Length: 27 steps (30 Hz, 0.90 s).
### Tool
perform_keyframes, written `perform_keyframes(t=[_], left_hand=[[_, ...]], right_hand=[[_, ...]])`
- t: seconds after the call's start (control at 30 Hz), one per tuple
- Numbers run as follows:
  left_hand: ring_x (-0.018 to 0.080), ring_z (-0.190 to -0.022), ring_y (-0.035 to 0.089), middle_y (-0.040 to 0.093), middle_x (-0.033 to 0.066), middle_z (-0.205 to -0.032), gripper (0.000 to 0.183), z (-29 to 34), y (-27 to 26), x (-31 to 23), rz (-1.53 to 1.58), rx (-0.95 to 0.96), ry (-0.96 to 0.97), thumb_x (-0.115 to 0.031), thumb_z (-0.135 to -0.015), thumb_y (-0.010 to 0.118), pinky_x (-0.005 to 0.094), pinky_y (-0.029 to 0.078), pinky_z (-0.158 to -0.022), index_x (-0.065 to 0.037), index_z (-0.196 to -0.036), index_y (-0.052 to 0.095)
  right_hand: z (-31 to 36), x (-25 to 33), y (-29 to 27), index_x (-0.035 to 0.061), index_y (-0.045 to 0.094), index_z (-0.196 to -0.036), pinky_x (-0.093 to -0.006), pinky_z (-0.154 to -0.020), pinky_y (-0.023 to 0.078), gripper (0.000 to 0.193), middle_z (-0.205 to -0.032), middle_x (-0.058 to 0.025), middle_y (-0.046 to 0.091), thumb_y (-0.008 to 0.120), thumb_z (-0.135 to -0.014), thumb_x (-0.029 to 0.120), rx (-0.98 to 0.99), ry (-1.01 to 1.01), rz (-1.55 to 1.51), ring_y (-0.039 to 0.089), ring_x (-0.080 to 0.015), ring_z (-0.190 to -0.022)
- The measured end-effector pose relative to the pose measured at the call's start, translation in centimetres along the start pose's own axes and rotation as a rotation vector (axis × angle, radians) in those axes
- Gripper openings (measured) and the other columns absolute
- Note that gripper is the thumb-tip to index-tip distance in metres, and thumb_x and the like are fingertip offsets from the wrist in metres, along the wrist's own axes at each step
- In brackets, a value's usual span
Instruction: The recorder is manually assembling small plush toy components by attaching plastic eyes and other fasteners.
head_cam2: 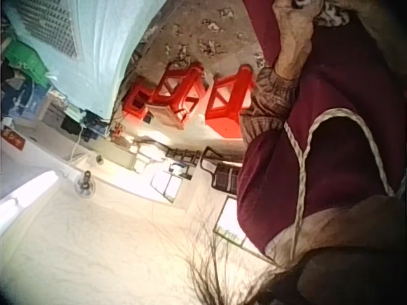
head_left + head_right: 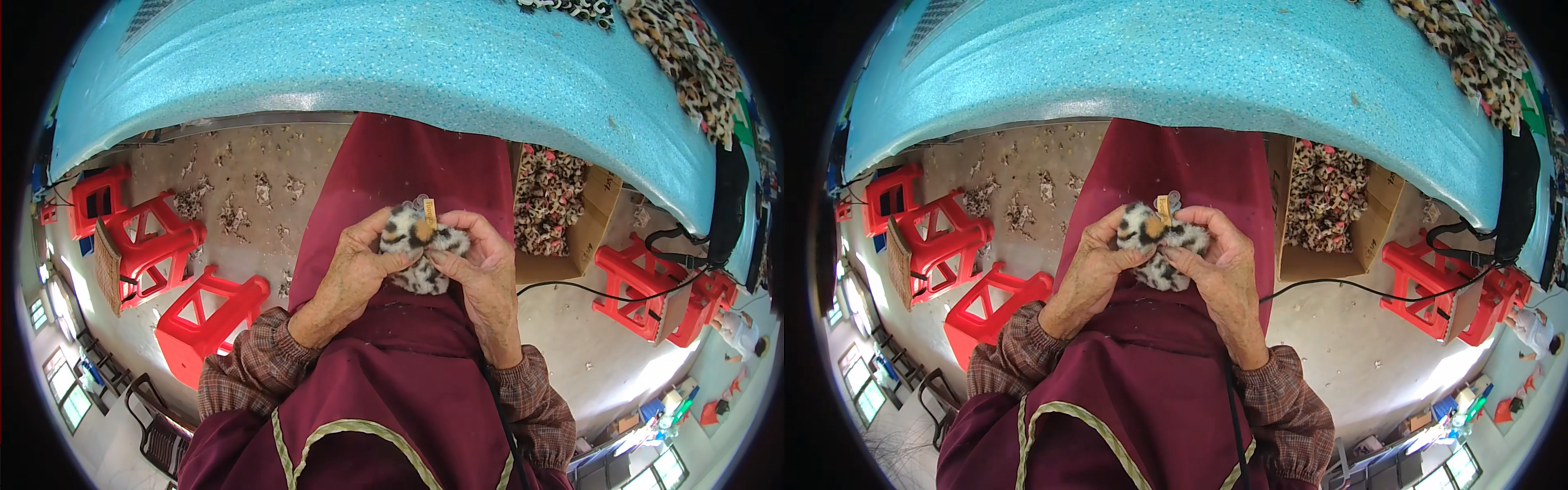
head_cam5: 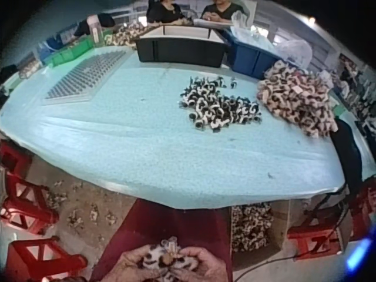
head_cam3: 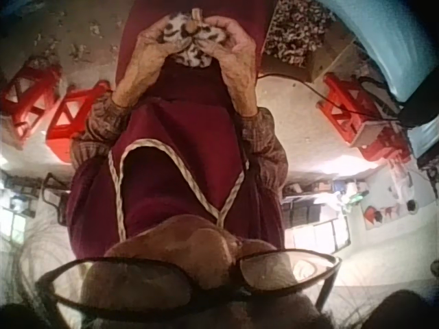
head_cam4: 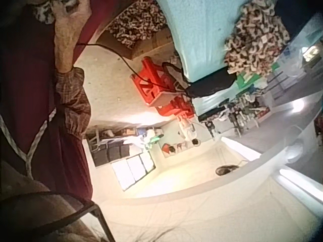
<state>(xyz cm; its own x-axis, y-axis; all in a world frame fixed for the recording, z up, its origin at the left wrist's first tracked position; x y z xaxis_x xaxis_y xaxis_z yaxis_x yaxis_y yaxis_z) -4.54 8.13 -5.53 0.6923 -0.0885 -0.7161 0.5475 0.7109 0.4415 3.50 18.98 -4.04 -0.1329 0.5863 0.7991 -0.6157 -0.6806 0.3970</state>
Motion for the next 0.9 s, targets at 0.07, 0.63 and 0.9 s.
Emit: perform_keyframes(t=[0.07, 0.63, 0.9], left_hand=[[0.0083, -0.090, 0.059, 0.064, 0.0010, -0.101, 0.040, 0.0, 0.2, 0.1, 0.044, 0.003, -0.033, 0.005, -0.079, 0.062, 0.0246, 0.049, -0.081, -0.003, -0.118, 0.056], [0.0093, -0.088, 0.061, 0.065, 0.0018, -0.101, 0.038, 0.2, 0.6, 1.1, 0.198, -0.017, -0.086, -0.002, -0.081, 0.067, 0.0249, 0.049, -0.082, -0.002, -0.118, 0.056], [0.0022, -0.080, 0.056, 0.065, -0.0009, -0.084, 0.021, -0.4, 0.3, -0.5, -0.319, -0.142, 0.190, 0.010, -0.075, 0.062, 0.0204, 0.048, -0.070, -0.002, -0.092, 0.063]], right_hand=[[0.2, 0.3, -0.2, -0.0023, 0.055, -0.109, -0.0247, -0.081, 0.050, 0.034, -0.099, -0.0071, 0.061, 0.067, -0.078, -0.004, -0.058, -0.005, 0.010, 0.058, -0.0114, -0.093], [1.2, 2.4, 0.1, -0.0003, 0.054, -0.081, -0.0315, -0.063, 0.044, 0.007, -0.078, -0.0092, 0.054, 0.060, -0.078, -0.001, -0.085, -0.329, 0.790, 0.055, -0.0221, -0.070], [1.9, 2.3, 1.3, 0.0003, 0.052, -0.082, -0.0316, -0.065, 0.043, 0.007, -0.081, -0.0107, 0.050, 0.059, -0.079, -0.002, -0.039, -0.354, 0.634, 0.052, -0.0231, -0.071]])
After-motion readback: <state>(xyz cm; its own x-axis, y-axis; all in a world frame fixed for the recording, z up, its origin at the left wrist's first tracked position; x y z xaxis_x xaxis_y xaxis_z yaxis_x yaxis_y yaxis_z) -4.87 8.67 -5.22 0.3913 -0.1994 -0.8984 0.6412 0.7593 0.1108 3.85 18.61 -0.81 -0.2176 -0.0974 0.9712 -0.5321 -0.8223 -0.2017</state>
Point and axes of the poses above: each hand's wrist, its own z-axis away from the middle knuckle, its own y-axis out of the palm, x = y × z, the point moved 8 cm from there along -z, towards the middle knuckle
